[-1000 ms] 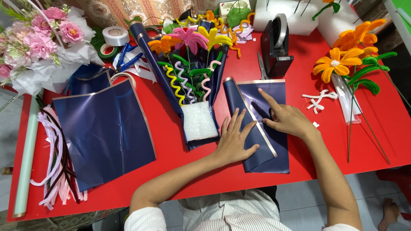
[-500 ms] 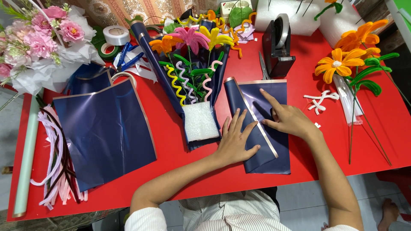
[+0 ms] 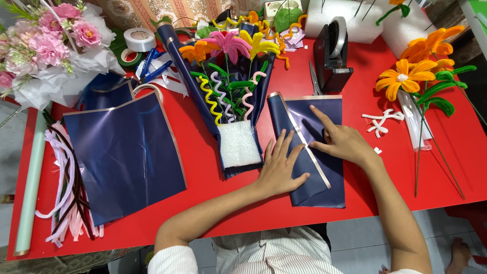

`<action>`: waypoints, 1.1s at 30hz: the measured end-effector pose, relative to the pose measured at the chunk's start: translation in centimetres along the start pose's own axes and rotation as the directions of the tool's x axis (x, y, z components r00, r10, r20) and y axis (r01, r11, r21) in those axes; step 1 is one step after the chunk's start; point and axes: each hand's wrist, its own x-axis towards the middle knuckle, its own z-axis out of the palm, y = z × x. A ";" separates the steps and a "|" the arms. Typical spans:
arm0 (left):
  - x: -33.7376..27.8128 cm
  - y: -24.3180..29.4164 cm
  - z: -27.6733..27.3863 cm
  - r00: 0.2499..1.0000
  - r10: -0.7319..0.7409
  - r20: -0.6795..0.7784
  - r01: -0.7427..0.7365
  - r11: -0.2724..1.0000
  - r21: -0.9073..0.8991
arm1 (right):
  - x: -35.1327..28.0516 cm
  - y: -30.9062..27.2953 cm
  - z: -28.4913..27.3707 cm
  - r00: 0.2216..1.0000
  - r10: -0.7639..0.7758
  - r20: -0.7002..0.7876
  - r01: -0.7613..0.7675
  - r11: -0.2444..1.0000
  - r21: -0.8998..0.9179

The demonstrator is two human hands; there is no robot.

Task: The person wraps a bouquet of artificial flowers in blue wrapping paper on a red table. They fold the paper around the stems and secure it with a stapler, then adjust the arrangement and add a second layer of paper.

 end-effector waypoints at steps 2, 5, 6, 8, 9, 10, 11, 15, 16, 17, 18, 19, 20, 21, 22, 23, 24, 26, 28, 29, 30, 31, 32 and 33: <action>0.0 0.1 -0.1 1.000 0.004 0.003 -0.004 1.000 0.006 | 0.0 -0.2 0.1 1.000 -0.009 -0.007 0.008 0.999 -0.031; -0.1 0.1 -0.2 1.000 0.008 0.003 -0.008 1.000 0.008 | 0.1 0.0 0.2 1.000 -0.015 -0.005 0.015 0.999 -0.042; -0.1 0.1 -0.2 1.000 0.010 0.003 -0.010 1.000 0.003 | 0.1 0.2 0.3 1.000 -0.010 0.004 0.010 1.000 -0.023; 0.0 0.2 -0.2 1.000 0.012 -0.003 -0.012 1.000 -0.008 | 0.1 0.5 0.2 1.000 -0.016 0.002 0.016 1.000 0.003; 0.0 0.2 -0.2 1.000 0.013 -0.008 -0.013 1.000 -0.019 | 0.0 0.7 0.1 1.000 -0.021 0.000 0.021 0.999 0.030; 0.0 0.2 -0.3 1.000 0.014 -0.009 -0.014 1.000 -0.018 | 0.1 0.8 0.2 1.000 -0.022 -0.002 0.022 0.999 0.029; -0.1 0.2 -0.3 1.000 0.016 -0.015 -0.017 1.000 -0.021 | 0.2 0.9 0.3 1.000 -0.030 -0.006 0.031 0.999 0.033; -0.1 0.3 -0.7 0.999 0.021 -0.043 -0.024 0.998 -0.052 | 0.0 0.7 0.0 0.997 -0.057 -0.050 0.061 0.994 0.089; 0.0 0.4 -0.9 0.999 0.023 -0.044 -0.025 0.998 -0.050 | 0.1 0.9 0.1 0.997 -0.058 -0.053 0.063 0.994 0.089; 0.0 0.4 -1.1 0.997 0.021 -0.073 -0.027 0.996 -0.082 | 0.2 1.0 0.2 0.994 -0.068 -0.080 0.076 0.993 0.089; -0.1 0.5 -1.4 0.995 0.016 -0.101 -0.028 0.993 -0.115 | 0.3 1.2 0.3 0.991 -0.079 -0.105 0.088 0.992 0.089; 0.0 0.5 -1.5 0.995 0.015 -0.102 -0.027 0.993 -0.114 | 0.3 1.3 0.4 0.991 -0.080 -0.104 0.090 0.992 0.089; 0.0 0.4 -1.5 0.991 -0.011 -0.132 -0.014 0.983 -0.183 | 0.3 1.4 0.5 0.990 -0.092 -0.106 0.102 0.990 0.095; 0.1 0.4 -1.6 0.986 -0.038 -0.161 -0.004 0.968 -0.251 | 0.4 1.5 0.6 0.989 -0.103 -0.107 0.114 0.988 0.101; 0.1 0.7 -1.6 0.986 -0.038 -0.165 -0.005 0.969 -0.249 | 0.4 1.7 0.9 0.988 -0.107 -0.109 0.118 0.988 0.098; 0.0 1.0 -1.6 0.982 -0.034 -0.187 -0.016 0.966 -0.258 | 0.5 1.9 1.2 0.983 -0.135 -0.124 0.147 0.985 0.088; 0.1 1.3 -1.6 0.977 -0.027 -0.209 -0.030 0.964 -0.265 | 0.6 2.1 1.4 0.976 -0.163 -0.142 0.175 0.981 0.078; 0.6 1.8 -1.7 0.971 -0.023 -0.236 -0.050 0.953 -0.299 | 0.6 1.8 1.4 0.971 -0.182 -0.155 0.195 0.978 0.073; 0.8 1.9 -1.9 0.964 -0.025 -0.263 -0.067 0.940 -0.334 | 0.6 1.8 1.8 0.966 -0.202 -0.162 0.215 0.974 0.068; 0.9 1.8 -2.3 0.954 -0.075 -0.292 -0.045 0.922 -0.384 | 0.8 1.9 1.9 0.962 -0.209 -0.178 0.227 0.970 0.083; 1.1 1.7 -2.6 0.941 -0.124 -0.315 -0.027 0.900 -0.435 | 0.9 2.0 2.1 0.957 -0.213 -0.195 0.235 0.967 0.099; 1.3 1.2 -2.5 0.940 -0.124 -0.317 -0.028 0.900 -0.435 | 0.6 1.6 1.9 0.957 -0.214 -0.196 0.236 0.967 0.096; 1.4 0.7 -2.5 0.939 -0.191 -0.287 0.021 0.863 -0.505 | 0.4 1.2 1.8 0.952 -0.224 -0.207 0.254 0.958 0.130; 1.5 0.2 -2.6 0.934 -0.255 -0.251 0.070 0.818 -0.571 | 0.2 0.8 1.6 0.947 -0.234 -0.219 0.272 0.948 0.164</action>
